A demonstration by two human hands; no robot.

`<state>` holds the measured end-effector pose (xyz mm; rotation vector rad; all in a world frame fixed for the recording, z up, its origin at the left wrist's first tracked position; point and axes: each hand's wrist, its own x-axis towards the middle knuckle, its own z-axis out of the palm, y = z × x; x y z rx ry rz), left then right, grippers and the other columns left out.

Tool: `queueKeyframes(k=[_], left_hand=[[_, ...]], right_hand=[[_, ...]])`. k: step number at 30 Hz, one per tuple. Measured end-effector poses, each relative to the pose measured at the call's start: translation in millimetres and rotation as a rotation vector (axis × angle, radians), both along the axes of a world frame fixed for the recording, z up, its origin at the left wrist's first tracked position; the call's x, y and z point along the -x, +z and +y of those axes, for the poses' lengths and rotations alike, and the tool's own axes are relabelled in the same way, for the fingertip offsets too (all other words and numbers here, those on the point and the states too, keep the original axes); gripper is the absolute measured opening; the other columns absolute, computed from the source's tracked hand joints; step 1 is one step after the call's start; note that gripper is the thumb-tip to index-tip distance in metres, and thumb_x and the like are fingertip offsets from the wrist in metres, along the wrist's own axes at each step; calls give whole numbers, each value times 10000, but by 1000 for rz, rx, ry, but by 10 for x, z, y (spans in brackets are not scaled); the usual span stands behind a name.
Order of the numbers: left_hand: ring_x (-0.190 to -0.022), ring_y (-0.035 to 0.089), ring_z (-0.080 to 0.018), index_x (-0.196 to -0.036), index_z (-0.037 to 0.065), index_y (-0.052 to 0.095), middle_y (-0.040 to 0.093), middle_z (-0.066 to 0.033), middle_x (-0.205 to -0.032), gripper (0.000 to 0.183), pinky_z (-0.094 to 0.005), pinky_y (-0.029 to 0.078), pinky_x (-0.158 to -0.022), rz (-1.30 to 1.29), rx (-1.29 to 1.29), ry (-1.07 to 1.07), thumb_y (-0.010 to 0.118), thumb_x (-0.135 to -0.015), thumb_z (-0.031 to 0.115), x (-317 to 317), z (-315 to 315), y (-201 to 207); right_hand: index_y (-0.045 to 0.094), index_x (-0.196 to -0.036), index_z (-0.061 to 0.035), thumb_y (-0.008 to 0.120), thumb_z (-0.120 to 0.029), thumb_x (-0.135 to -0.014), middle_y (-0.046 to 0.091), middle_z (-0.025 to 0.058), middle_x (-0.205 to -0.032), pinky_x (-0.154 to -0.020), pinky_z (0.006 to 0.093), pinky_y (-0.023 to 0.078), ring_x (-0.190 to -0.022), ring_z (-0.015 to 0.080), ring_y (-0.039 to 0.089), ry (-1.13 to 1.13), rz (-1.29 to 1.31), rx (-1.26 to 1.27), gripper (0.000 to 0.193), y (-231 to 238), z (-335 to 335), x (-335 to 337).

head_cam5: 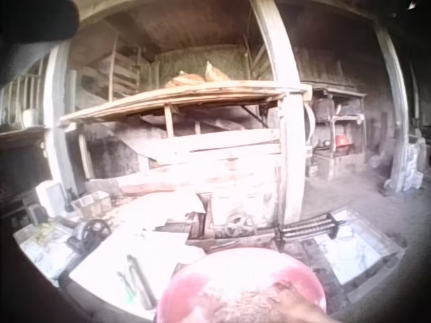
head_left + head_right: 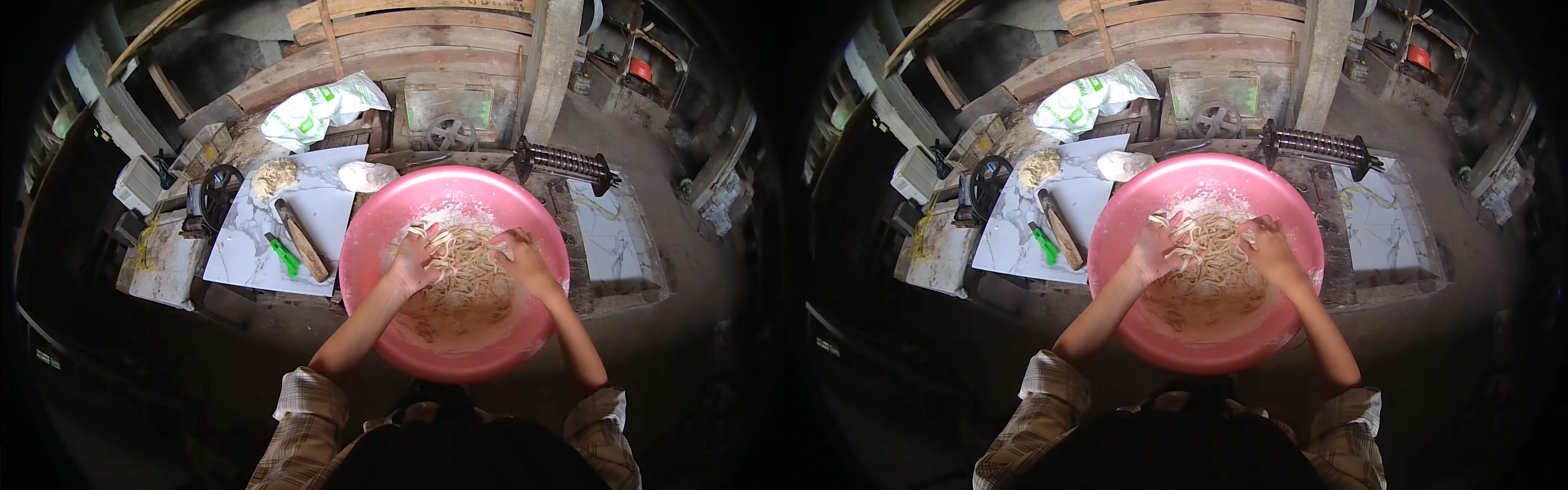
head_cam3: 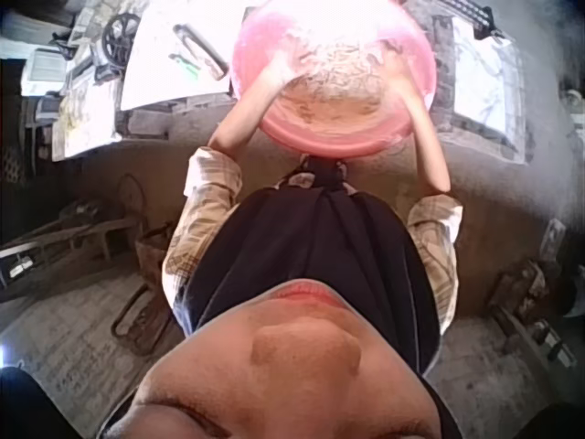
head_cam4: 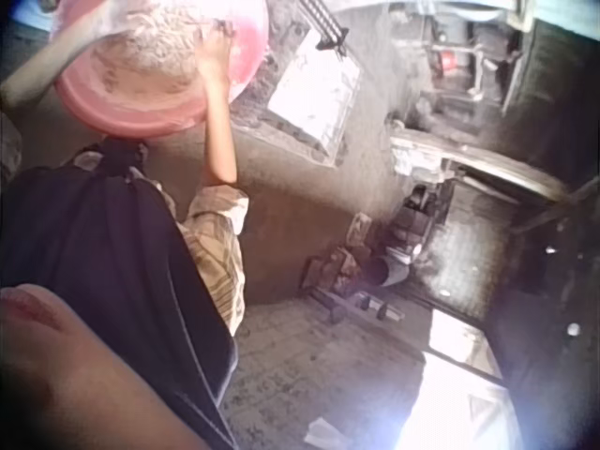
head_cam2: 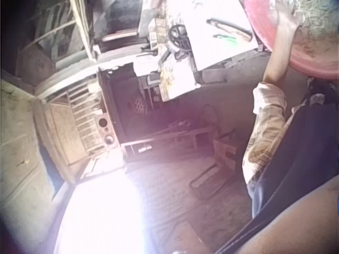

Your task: The person uses a hand-cranked pasta machine to cut thin dough strips into a bowl of flour, then rolls another piece of dough with a wooden roller on a marble surface and cuts it with a knife.

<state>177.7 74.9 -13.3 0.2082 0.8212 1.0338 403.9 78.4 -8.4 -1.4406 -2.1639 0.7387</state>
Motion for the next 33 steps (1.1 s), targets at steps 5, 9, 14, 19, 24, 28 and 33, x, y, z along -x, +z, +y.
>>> queueKeyframes(k=[5,9,14,19,24,28,33], left_hand=[[-976,476,-194,-1260,132,435,458,-60,-1138,483,-644,293,-1002,6,-112,-65,179,-999,447,-106,57,75],[-1048,465,-197,-1278,129,434,448,-76,-1170,537,-638,236,-1043,-55,-96,-61,135,-992,470,-94,64,109],[-1084,475,-221,-1245,114,444,468,-92,-1136,479,-621,276,-1033,-163,-2,62,181,-1002,432,-51,25,140],[-1113,463,-222,-1236,98,440,459,-87,-1156,458,-560,301,-1047,-124,-81,54,195,-1006,407,-7,126,-48],[-1124,474,-216,-1272,94,432,469,-77,-1174,483,-542,255,-1074,61,-109,10,190,-1003,415,-78,98,77],[-1190,458,-216,-1326,120,413,476,-71,-1252,518,-554,184,-1092,44,-157,-63,185,-996,449,-96,67,128],[-1263,432,-232,-1348,130,394,450,-78,-1352,523,-533,177,-1099,50,-261,-167,200,-991,460,-23,35,109]], right_hand=[[497,-1214,59,589,-377,-899,573,171,-1171,-915,353,440,-1084,242,551,205,363,532,546,-222,-26,195],[550,-1165,54,580,-276,-917,661,128,-975,-771,324,483,-848,192,629,253,439,623,415,-190,117,133],[663,-944,-4,573,-123,-886,670,110,-763,-638,303,480,-665,162,628,-32,197,102,160,-202,148,19],[659,-905,-12,579,-120,-871,667,123,-774,-683,314,483,-712,190,636,14,145,52,138,-45,123,155],[649,-966,-25,584,-156,-878,669,119,-922,-811,344,480,-906,238,623,30,-123,-127,170,-112,180,110],[595,-1075,-18,583,-191,-903,613,104,-1106,-850,337,473,-990,239,600,94,193,-160,244,-204,220,221],[562,-1121,-16,602,-190,-906,580,66,-1107,-845,322,473,-905,167,616,56,782,523,279,-132,294,251]])
